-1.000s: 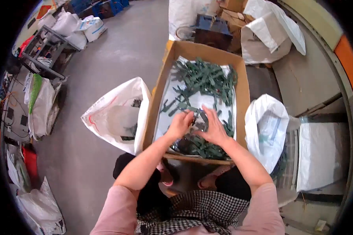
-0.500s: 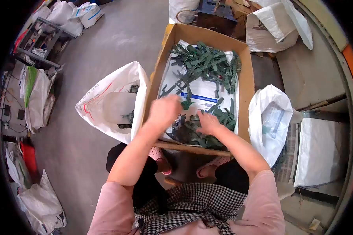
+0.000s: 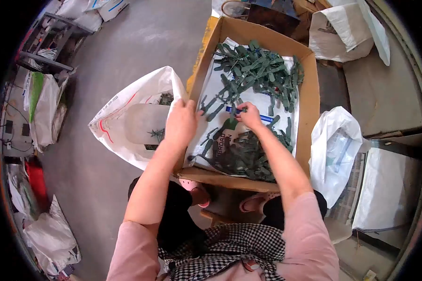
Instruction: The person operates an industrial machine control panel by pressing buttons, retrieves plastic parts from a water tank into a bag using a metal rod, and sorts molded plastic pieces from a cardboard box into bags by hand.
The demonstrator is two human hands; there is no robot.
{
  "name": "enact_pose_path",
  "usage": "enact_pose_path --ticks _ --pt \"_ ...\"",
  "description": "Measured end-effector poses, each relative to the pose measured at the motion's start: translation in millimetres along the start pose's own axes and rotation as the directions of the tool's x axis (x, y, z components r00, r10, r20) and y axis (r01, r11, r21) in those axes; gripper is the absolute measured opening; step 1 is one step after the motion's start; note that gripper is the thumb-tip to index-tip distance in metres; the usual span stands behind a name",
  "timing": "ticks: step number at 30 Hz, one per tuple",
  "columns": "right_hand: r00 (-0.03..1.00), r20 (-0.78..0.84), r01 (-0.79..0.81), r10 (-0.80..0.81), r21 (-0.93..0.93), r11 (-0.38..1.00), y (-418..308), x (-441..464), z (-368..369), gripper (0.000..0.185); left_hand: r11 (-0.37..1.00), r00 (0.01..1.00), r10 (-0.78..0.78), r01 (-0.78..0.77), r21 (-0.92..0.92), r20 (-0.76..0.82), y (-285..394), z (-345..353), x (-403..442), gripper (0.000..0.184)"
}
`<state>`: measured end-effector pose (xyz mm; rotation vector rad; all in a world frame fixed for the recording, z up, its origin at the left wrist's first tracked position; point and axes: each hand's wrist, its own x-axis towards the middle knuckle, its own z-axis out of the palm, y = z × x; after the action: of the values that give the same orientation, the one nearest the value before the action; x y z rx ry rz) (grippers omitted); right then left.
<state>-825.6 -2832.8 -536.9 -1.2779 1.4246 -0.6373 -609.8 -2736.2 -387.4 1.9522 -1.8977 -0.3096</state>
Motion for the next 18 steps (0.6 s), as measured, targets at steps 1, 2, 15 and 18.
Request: enact_pose_path --ticks 1,2,15,18 --pt "0.994 0.106 0.017 -0.026 0.083 0.996 -15.2 -18.1 -17.3 0.021 0.999 0.999 0.051 -0.051 0.005 0.001 3.8 16.4 -3.2 0.032" --pt "0.976 0.206 0.030 -0.066 0.170 0.985 -30.6 -38.8 -34.2 0.022 0.998 0.996 -0.001 0.006 -0.055 0.090 21.0 14.3 -5.9 0.041" --pt "0.881 0.276 0.472 -0.384 -0.580 0.665 -93.0 -179.5 -64.8 0.120 0.899 0.943 0.280 -0.323 -0.296 -0.179 80.4 60.7 -35.8 0.014" --pt "0.858 0.247 0.497 -0.450 -0.182 0.848 -82.1 -167.5 -59.7 0.128 0.323 0.945 0.147 0.233 -0.917 0.292 87.5 53.4 -38.7 0.020"
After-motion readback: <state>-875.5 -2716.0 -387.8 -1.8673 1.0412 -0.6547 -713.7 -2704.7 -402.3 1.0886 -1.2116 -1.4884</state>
